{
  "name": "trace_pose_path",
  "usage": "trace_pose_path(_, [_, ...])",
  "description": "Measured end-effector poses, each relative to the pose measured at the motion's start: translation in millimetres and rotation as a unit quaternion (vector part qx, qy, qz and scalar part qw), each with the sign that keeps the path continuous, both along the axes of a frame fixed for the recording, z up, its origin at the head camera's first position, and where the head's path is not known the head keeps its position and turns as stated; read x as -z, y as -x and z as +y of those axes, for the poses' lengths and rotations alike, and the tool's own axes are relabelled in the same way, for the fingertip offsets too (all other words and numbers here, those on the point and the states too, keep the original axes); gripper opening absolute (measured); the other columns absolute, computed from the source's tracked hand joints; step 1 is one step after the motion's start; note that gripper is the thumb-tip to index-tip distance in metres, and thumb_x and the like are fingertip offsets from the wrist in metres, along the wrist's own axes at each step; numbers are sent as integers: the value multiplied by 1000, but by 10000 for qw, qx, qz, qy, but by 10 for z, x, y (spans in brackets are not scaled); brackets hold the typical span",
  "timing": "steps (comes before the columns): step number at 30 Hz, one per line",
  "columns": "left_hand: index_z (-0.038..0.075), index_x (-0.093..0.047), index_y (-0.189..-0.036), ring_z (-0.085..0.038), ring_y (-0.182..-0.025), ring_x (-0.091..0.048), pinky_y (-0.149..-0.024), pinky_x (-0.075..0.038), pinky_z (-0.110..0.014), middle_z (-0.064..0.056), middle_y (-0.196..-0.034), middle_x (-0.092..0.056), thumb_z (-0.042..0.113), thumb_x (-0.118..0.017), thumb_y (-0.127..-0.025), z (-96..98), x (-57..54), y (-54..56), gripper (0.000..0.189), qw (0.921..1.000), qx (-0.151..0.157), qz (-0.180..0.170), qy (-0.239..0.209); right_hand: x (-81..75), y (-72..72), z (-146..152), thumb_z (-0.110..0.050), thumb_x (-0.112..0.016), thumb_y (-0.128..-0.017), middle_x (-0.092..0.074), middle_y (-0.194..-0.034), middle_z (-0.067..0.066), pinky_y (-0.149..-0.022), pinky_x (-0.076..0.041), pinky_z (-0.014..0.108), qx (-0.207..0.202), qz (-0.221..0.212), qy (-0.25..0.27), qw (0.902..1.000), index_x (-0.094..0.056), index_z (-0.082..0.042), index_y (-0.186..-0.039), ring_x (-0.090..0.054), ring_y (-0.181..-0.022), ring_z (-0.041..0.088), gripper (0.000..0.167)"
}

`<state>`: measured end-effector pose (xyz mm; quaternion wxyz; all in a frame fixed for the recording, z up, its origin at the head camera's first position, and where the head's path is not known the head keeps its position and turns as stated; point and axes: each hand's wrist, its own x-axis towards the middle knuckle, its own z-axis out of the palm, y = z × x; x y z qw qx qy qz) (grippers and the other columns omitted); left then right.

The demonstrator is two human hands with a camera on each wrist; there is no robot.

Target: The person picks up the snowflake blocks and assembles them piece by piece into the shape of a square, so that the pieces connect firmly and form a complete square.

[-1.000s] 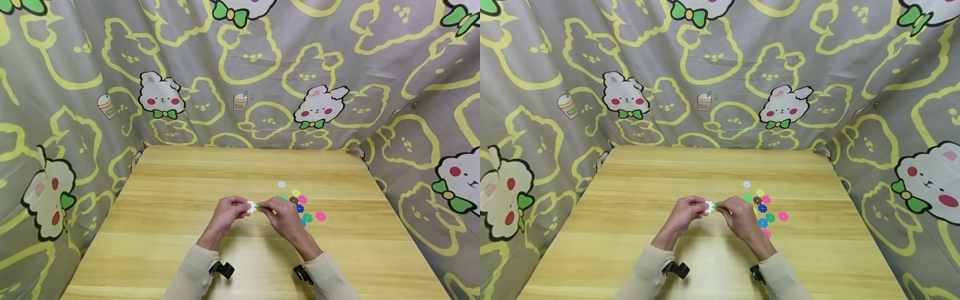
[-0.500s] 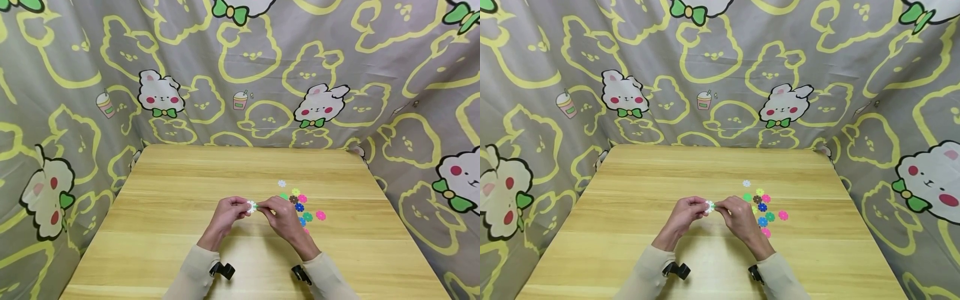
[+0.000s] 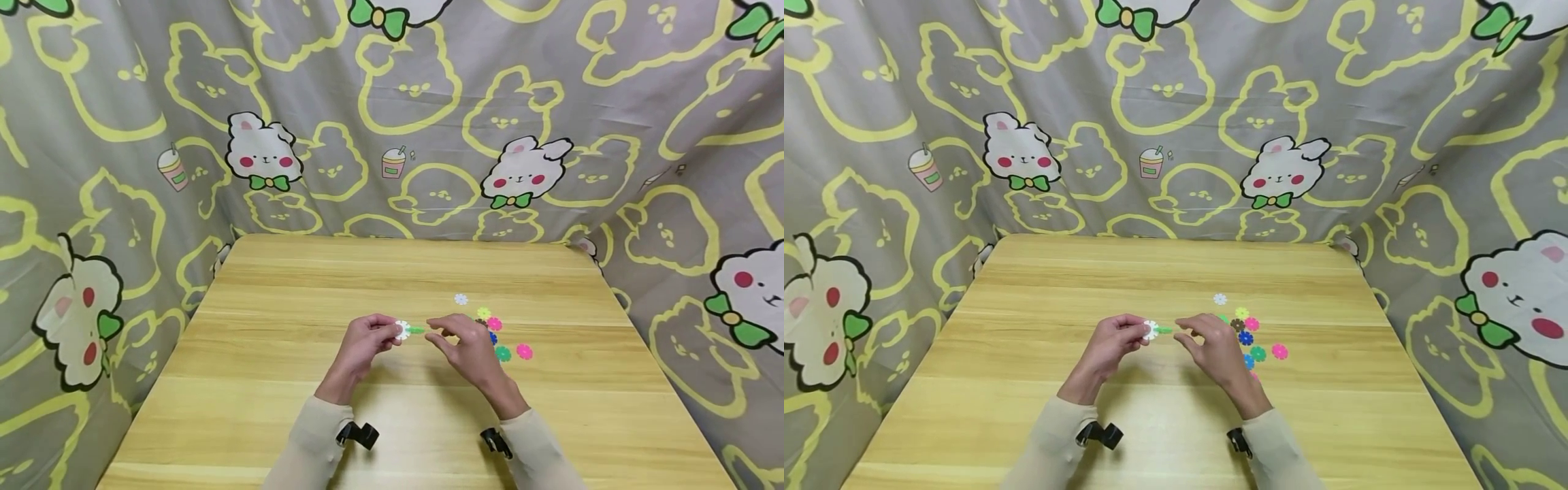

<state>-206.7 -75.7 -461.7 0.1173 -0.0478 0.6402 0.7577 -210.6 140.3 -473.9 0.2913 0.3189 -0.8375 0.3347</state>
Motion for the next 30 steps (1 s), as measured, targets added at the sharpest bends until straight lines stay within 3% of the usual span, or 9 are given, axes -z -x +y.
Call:
trace_pose_path(4, [-7, -64, -101, -9, -63, -64, -59, -51, -19, -2, -76, -68, 3, -68, -86, -46, -11, 5, 19, 9999, -76, -11, -64, 67, 93, 174, -13, -80, -78, -74, -85, 3, -62, -56, 26, 468, -335, -67, 9983, -75, -9, -95, -66, -69, 12, 17])
trace_pose_path(8, [-6, -64, -99, -9, -63, -64, -59, -51, -19, -2, -75, -67, 3, -68, -86, -70, -10, 12, 17, 9999, -133, 2, -103, 156, 192, 380, -14, -76, -83, -73, -83, 3, -61, -54, 26, 1046, -1105, -338, 9878, -76, -8, -96, -64, -68, 12, 14])
trace_pose_path(13, [-6, -63, -99, -9, -63, -64, -60, -51, -19, -2, -75, -67, 3, -68, -86, -87, -4, 19, 16, 9998, -145, -55, -115, 255, 224, 585, -17, -74, -85, -71, -84, 3, -63, -51, 29, 1437, -2346, -803, 9580, -76, -8, -97, -61, -70, 12, 15])
trace_pose_path(18, [-6, -63, -99, -8, -62, -64, -58, -51, -17, -2, -74, -67, 2, -67, -86, -86, -5, 16, 16, 9997, -169, -83, -153, 339, 194, 678, -21, -74, -85, -70, -83, -1, -64, -50, 29, 1364, -3208, -1353, 9275, -75, -10, -100, -59, -70, 9, 18])
trace_pose_path(22, [-7, -62, -100, -8, -62, -64, -57, -50, -16, -1, -74, -67, 1, -67, -86, -78, 6, 16, 17, 9997, -180, -42, -175, 376, 155, 682, -23, -75, -83, -65, -75, -6, -62, -47, 27, 1220, -3514, -1584, 9146, -74, -11, -100, -55, -66, 7, 20])
trace_pose_path(30, [-7, -62, -99, -8, -62, -63, -56, -50, -16, -2, -75, -66, 2, -67, -87, -65, 21, 9, 16, 9996, -171, -116, -167, 412, 98, 672, -25, -78, -80, -65, -74, -7, -61, -48, 27, 1247, -3618, -1979, 9024, -75, -13, -98, -56, -67, 6, 22])
